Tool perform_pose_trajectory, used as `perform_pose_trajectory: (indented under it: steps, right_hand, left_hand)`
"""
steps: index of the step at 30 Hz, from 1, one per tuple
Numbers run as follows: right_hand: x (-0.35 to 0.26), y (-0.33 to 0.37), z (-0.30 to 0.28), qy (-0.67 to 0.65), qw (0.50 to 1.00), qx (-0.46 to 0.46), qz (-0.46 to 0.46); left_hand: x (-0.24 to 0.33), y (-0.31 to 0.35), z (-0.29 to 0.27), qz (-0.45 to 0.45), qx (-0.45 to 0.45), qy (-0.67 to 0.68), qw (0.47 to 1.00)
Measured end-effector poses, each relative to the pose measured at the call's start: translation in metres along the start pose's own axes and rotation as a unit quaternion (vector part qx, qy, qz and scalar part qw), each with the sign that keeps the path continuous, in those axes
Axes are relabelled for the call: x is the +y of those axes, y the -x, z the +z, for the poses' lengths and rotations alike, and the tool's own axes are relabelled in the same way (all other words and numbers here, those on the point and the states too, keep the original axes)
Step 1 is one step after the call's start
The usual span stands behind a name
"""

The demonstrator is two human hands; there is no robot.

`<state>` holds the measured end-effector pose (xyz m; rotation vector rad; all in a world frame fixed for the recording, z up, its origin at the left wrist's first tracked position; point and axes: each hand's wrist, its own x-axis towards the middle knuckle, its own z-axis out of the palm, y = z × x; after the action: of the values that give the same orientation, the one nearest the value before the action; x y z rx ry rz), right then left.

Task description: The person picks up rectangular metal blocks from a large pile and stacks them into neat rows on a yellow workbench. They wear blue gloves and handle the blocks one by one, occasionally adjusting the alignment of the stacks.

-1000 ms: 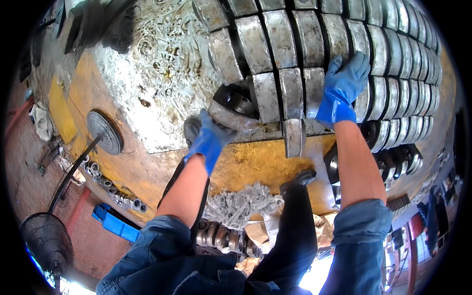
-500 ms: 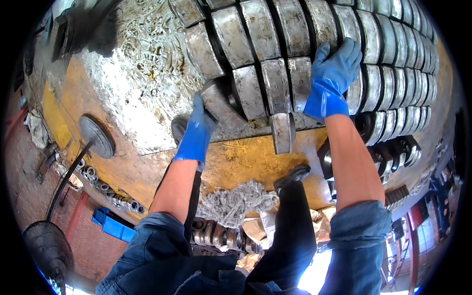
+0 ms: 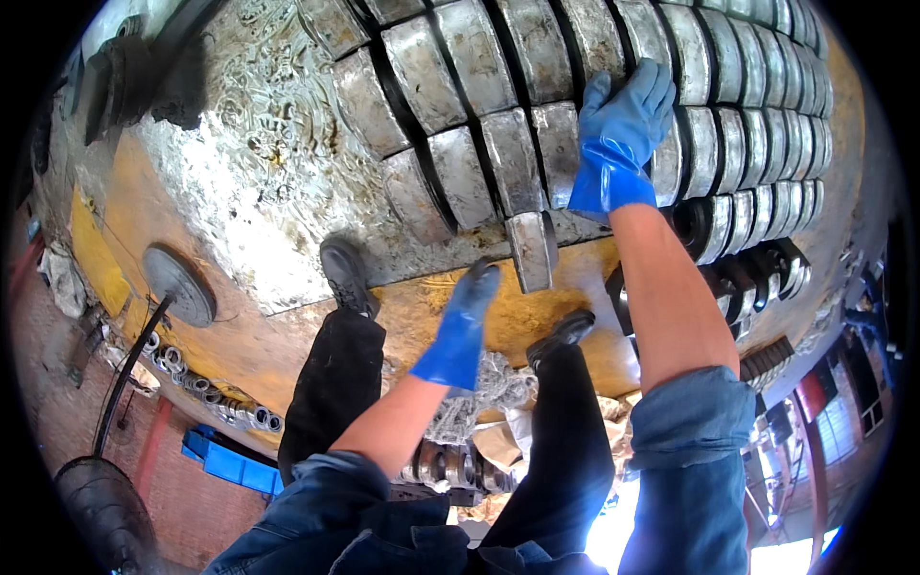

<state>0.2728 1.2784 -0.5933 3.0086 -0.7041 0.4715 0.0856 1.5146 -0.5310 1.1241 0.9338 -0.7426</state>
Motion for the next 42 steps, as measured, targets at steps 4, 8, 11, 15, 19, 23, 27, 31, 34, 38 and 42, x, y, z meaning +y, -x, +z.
perform_pose_trajectory:
  steps: [4,8,11,15,19,23,27,31,34,38,42]
  right_hand:
    - [-0.014,-0.003,0.005,-0.007,1.000,0.022,-0.006]
    - [-0.008,-0.006,-0.004,0.011,1.000,-0.021,0.005]
    - [-0.001,-0.001,0.002,0.022,0.999,-0.027,0.016]
    - [-0.001,0.001,-0.001,0.006,0.998,-0.056,0.029]
    - [-0.015,-0.001,-0.007,-0.014,0.997,-0.064,0.039]
    - [-0.012,-0.006,-0.012,-0.013,0.998,-0.053,0.033]
    - [-0.011,-0.010,-0.017,-0.038,0.998,-0.050,0.025]
    - [-0.008,-0.015,-0.021,-0.037,0.997,-0.051,0.037]
    - [-0.014,-0.009,-0.012,-0.061,0.997,-0.031,0.023]
    - [-0.015,-0.011,-0.016,-0.053,0.998,-0.033,0.016]
    - [-0.001,-0.010,-0.014,-0.013,0.997,-0.064,0.045]
  left_hand:
    - [-0.023,-0.026,0.059,0.011,-0.064,0.010,0.998]
    - [-0.027,-0.034,0.031,-0.039,-0.085,0.051,0.994]
    - [-0.015,-0.029,-0.015,-0.031,-0.139,0.003,0.990]
    - [0.017,-0.012,-0.093,-0.142,-0.180,0.011,0.973]
    - [0.083,-0.015,-0.165,0.049,-0.192,-0.421,0.885]
    - [0.134,-0.066,-0.210,0.254,-0.183,-0.746,0.588]
    - [0.247,-0.107,-0.159,0.077,-0.199,-0.916,0.339]
    - [0.324,-0.144,-0.098,0.046,-0.185,-0.966,0.177]
    - [0.360,-0.193,-0.104,0.114,-0.178,-0.969,0.129]
    - [0.404,-0.207,-0.070,0.259,-0.154,-0.940,0.162]
    - [0.373,-0.186,-0.058,0.540,-0.017,-0.750,0.382]
